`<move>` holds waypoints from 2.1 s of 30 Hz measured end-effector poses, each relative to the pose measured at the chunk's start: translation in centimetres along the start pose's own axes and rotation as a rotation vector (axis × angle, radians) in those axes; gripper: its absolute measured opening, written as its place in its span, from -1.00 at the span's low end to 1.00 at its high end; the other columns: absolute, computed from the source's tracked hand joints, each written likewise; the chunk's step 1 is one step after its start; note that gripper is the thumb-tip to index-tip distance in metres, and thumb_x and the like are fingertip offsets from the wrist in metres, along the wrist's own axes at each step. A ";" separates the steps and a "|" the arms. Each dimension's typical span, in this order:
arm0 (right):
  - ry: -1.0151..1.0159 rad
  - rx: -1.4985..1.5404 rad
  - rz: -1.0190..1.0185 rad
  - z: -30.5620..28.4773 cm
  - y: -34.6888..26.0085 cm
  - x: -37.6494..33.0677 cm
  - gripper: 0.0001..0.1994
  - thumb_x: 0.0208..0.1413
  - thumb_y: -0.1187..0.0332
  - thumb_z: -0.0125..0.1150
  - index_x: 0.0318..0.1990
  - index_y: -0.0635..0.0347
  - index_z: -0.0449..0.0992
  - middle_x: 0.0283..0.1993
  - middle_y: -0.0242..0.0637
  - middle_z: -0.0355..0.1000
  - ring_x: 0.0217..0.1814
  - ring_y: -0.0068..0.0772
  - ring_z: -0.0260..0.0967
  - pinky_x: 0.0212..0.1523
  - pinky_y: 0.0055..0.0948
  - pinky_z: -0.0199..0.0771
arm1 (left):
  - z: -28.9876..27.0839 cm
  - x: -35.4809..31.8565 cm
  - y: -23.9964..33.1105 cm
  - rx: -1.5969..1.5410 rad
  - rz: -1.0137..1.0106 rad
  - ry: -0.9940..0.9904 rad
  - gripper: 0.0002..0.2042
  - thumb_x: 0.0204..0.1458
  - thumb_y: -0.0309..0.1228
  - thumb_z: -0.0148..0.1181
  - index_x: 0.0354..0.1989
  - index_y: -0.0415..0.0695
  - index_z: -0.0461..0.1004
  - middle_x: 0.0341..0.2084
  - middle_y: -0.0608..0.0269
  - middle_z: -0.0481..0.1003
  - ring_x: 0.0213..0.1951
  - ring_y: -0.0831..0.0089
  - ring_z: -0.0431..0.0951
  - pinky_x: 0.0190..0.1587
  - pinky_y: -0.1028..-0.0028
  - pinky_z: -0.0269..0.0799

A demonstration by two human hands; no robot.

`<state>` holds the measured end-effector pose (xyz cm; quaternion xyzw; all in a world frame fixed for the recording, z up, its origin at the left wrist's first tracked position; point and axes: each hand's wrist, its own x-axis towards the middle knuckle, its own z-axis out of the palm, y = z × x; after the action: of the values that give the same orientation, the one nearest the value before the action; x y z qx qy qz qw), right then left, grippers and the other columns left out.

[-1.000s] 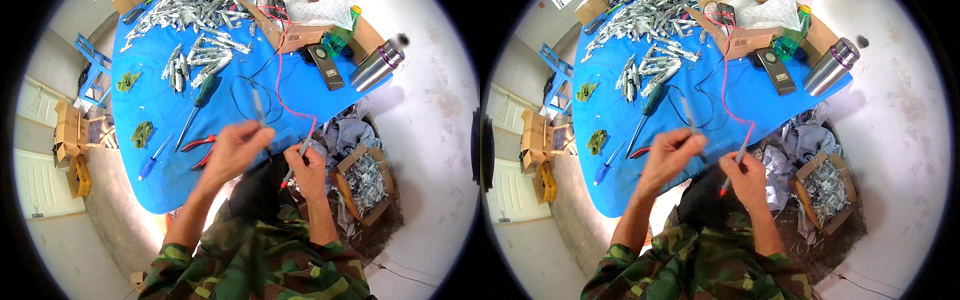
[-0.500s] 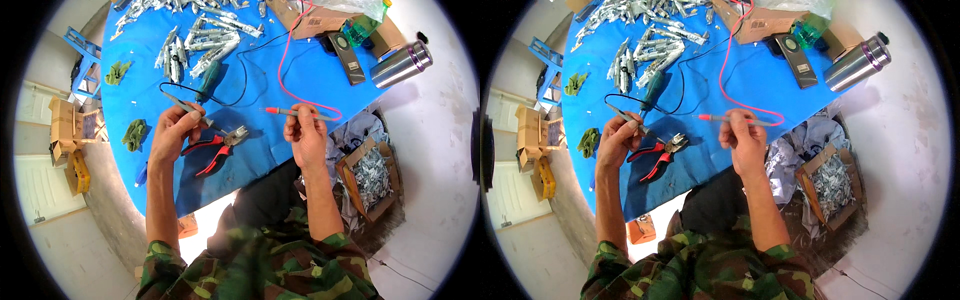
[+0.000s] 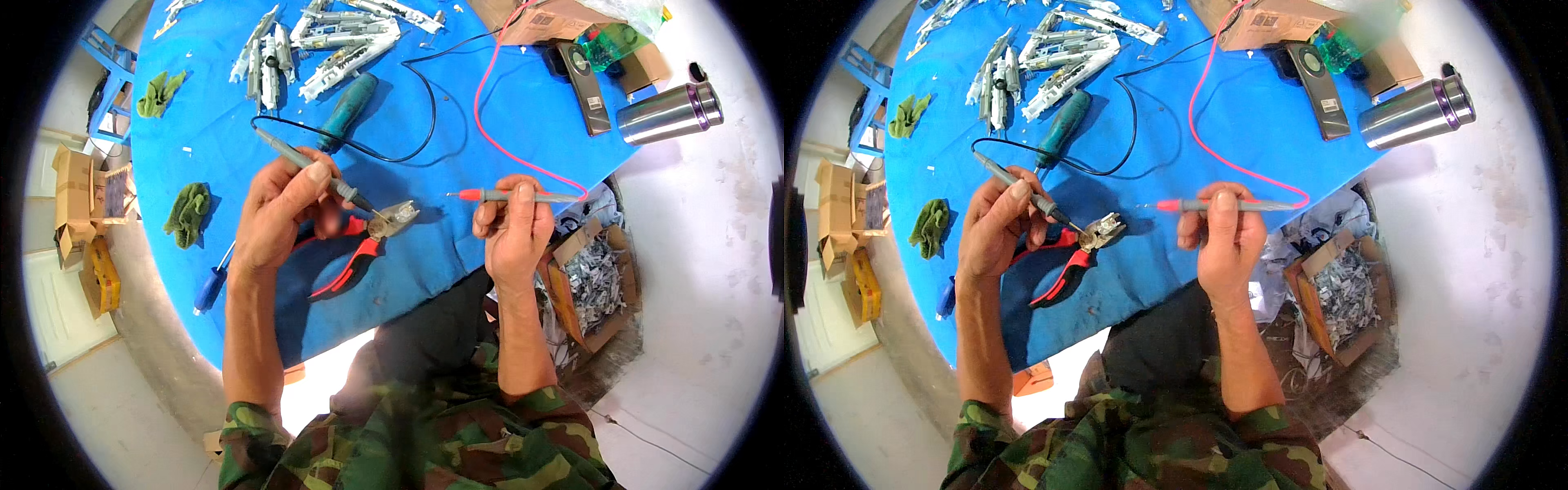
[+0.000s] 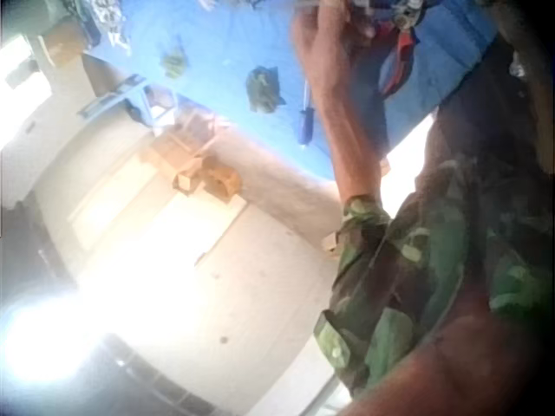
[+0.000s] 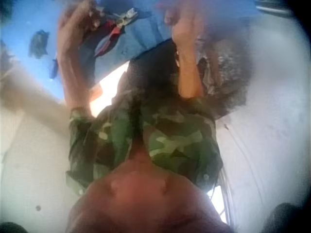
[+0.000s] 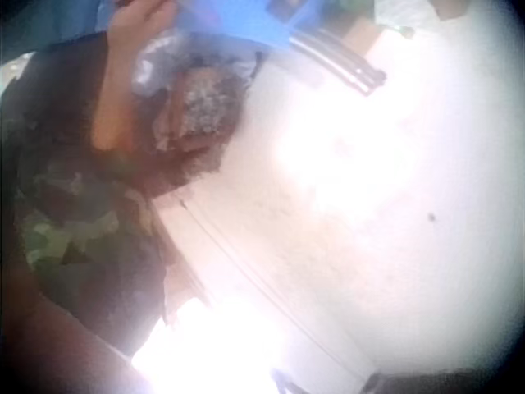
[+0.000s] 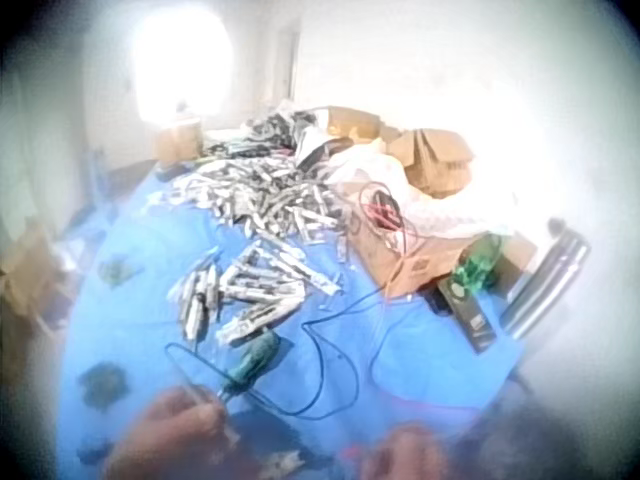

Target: The person uses pliers and a screwdriver to assemble small metal components, fitting a metal piece into a plastic housing and securing it by tightening a screw.

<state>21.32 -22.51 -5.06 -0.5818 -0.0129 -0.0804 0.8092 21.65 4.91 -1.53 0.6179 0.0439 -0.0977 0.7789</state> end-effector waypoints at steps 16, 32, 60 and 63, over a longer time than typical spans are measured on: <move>-0.033 -0.009 0.048 2.2 -0.2 -1.4 -0.91 0.32 0.45 0.07 -0.17 0.30 0.38 -0.43 -0.32 0.41 -0.49 -0.64 0.31 -0.48 -0.60 0.35 | 0.2 0.1 -0.4 0.007 0.013 0.026 -0.70 0.21 -0.18 0.22 -0.19 -0.21 0.49 -0.44 0.16 0.56 -0.59 0.53 0.52 -0.61 0.56 0.39; -0.149 -0.108 -0.014 2.3 0.3 -1.1 -0.84 0.36 0.37 0.03 -0.16 0.33 0.38 -0.48 -0.31 0.39 -0.49 -0.61 0.30 -0.47 -0.55 0.37 | 0.9 0.1 -0.3 0.045 0.066 0.039 -0.68 0.16 -0.17 0.33 -0.26 -0.22 0.49 -0.49 0.22 0.54 -0.61 0.57 0.51 -0.63 0.60 0.39; -0.179 -0.150 0.029 2.4 0.1 -1.1 -0.83 0.38 0.36 0.02 -0.16 0.33 0.36 -0.48 -0.33 0.34 -0.51 -0.62 0.25 -0.48 -0.54 0.35 | 1.2 0.3 -0.4 0.092 0.022 0.041 -0.69 0.19 -0.18 0.30 -0.25 -0.22 0.49 -0.65 0.26 0.49 -0.67 0.61 0.46 -0.66 0.63 0.37; -0.177 -0.171 0.033 2.4 -0.1 -1.0 -0.83 0.37 0.36 0.03 -0.16 0.33 0.36 -0.49 -0.33 0.34 -0.52 -0.63 0.25 -0.48 -0.55 0.36 | 1.3 0.3 -0.3 0.101 0.025 0.043 -0.69 0.19 -0.17 0.30 -0.25 -0.22 0.49 -0.65 0.26 0.48 -0.68 0.61 0.46 -0.66 0.64 0.36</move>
<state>20.46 -20.15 -4.35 -0.6535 -0.0681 -0.0163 0.7537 21.77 3.55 -1.53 0.6587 0.0482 -0.0767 0.7469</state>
